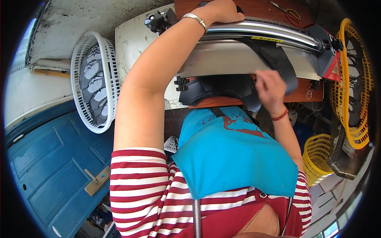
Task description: Applying adhesive to shoe upper components using a manual roller glue machine.
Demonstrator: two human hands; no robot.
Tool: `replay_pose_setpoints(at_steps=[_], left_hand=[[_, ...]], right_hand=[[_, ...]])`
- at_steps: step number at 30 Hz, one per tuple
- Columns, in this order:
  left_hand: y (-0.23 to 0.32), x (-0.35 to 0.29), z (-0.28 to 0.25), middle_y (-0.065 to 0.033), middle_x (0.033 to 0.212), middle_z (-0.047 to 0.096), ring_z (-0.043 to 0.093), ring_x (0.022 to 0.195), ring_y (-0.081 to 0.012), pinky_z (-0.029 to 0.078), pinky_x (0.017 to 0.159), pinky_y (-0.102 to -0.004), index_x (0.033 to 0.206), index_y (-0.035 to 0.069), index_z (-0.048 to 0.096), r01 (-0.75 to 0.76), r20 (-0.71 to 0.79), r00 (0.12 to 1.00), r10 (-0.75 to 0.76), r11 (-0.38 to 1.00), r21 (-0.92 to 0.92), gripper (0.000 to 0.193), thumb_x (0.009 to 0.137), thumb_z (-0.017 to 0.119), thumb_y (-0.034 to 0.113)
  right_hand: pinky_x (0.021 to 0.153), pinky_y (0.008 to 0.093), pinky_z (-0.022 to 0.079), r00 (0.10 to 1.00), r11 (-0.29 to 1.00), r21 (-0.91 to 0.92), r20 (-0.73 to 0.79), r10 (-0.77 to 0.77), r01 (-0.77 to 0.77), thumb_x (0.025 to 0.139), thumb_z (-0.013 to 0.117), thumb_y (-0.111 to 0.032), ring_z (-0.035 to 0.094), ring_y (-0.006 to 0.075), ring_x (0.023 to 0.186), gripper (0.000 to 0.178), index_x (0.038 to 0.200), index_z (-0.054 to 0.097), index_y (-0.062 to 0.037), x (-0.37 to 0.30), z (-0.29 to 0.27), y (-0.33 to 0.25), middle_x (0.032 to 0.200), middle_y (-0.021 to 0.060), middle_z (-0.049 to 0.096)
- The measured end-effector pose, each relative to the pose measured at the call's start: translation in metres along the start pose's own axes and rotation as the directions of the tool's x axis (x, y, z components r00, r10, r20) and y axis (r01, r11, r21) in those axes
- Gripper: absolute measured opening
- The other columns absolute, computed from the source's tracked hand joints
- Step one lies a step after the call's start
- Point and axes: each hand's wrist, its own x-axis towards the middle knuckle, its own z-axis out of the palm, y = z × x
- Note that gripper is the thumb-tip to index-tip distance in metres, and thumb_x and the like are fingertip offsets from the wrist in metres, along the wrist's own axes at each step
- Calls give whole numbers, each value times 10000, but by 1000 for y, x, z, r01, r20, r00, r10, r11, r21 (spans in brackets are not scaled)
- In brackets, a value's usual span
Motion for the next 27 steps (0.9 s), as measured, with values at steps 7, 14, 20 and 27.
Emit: replay_pose_setpoints(at_steps=[7,14,20,27], left_hand=[[-13,-1,-8,-258,909,702,695,882,-375,532,822,-439,933,-40,710,-148,-355,930,90,979,-139,262,766,750,157],[16,-20,-53,-190,1087,705,662,719,-224,558,489,-327,1357,15,599,-19,-309,923,-228,777,-630,426,931,594,13],[3,-31,-50,-215,1196,709,701,800,-278,628,653,-385,1316,31,678,-179,-457,880,-132,799,-575,416,958,479,-44],[-6,0,14,-249,901,721,715,862,-395,548,815,-498,864,-7,766,-202,-58,977,206,977,63,282,868,621,235]], right_hand=[[802,420,557,857,967,196,457,-238,164,788,767,-142,679,283,879,300,1076,716,-76,-74,128,-7,964,88,661],[712,381,564,886,912,398,454,-97,-103,793,732,-79,681,273,778,142,933,752,-65,-61,93,-13,883,87,665],[530,268,459,952,934,256,244,187,-249,761,679,96,604,146,631,280,995,752,-39,-9,-76,-19,837,69,653],[568,274,497,947,953,-8,103,303,-304,796,716,75,639,164,651,270,1041,741,-38,4,-52,26,867,89,660]])
